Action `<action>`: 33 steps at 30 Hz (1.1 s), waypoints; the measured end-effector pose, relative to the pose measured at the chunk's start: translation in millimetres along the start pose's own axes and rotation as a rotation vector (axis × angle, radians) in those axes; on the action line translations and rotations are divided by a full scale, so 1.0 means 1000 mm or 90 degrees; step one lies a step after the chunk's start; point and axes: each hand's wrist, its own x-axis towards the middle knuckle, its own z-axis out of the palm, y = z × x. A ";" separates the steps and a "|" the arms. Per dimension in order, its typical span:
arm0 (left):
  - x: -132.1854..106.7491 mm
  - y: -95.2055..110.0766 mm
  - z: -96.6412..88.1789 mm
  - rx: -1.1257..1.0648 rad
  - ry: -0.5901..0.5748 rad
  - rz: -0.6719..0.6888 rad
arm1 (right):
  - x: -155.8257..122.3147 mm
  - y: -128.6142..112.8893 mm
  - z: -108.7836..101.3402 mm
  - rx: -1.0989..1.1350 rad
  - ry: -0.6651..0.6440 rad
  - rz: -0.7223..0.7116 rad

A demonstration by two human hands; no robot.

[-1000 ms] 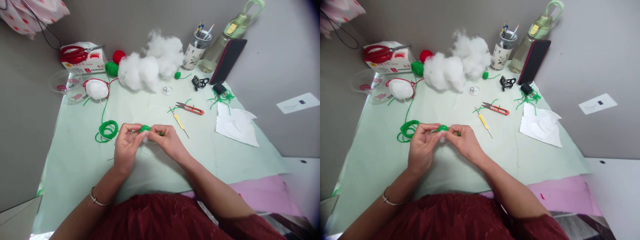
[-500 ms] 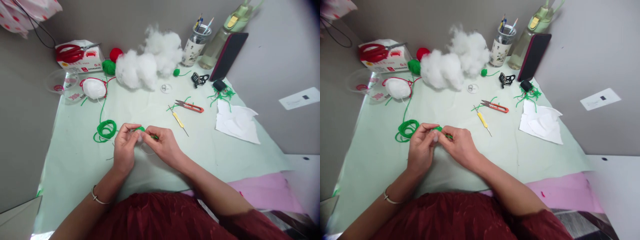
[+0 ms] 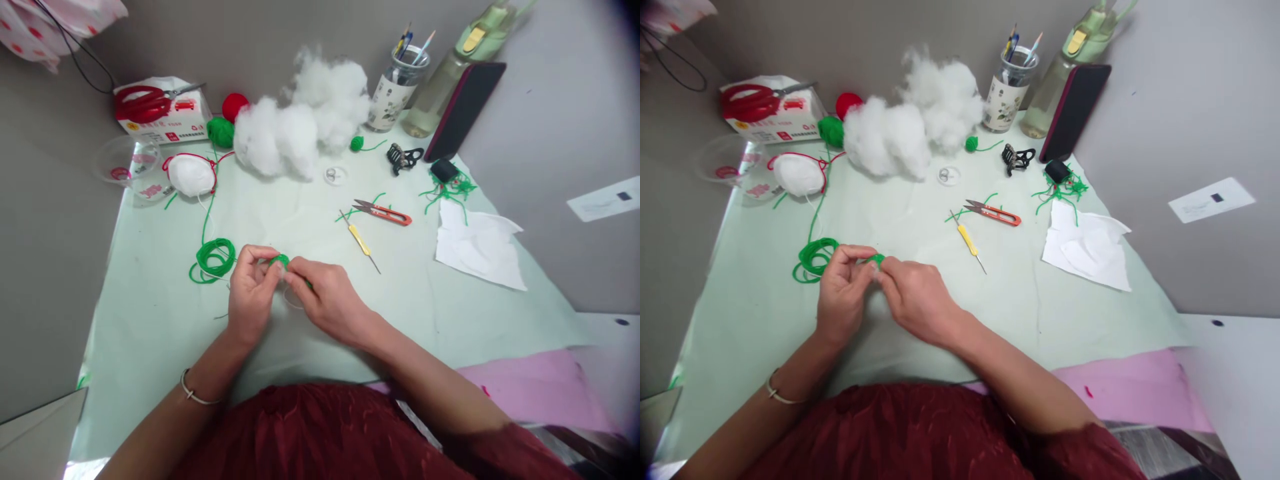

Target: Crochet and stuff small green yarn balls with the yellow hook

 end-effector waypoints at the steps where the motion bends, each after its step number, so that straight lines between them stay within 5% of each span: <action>1: 0.000 -0.001 0.000 0.000 0.008 -0.005 | 0.000 0.000 0.002 -0.025 -0.008 -0.018; 12: -0.011 0.009 0.007 -0.152 -0.064 -0.134 | 0.002 -0.001 -0.003 0.040 0.080 0.086; 16: -0.008 0.009 0.008 -0.183 -0.087 -0.151 | 0.003 0.000 -0.012 0.002 0.052 0.051; 24: 0.001 -0.004 0.002 -0.062 -0.039 0.014 | -0.004 0.001 0.005 -0.188 -0.007 -0.082; 33: -0.007 0.002 0.006 -0.137 -0.046 -0.088 | 0.003 0.006 0.004 -0.264 0.065 -0.015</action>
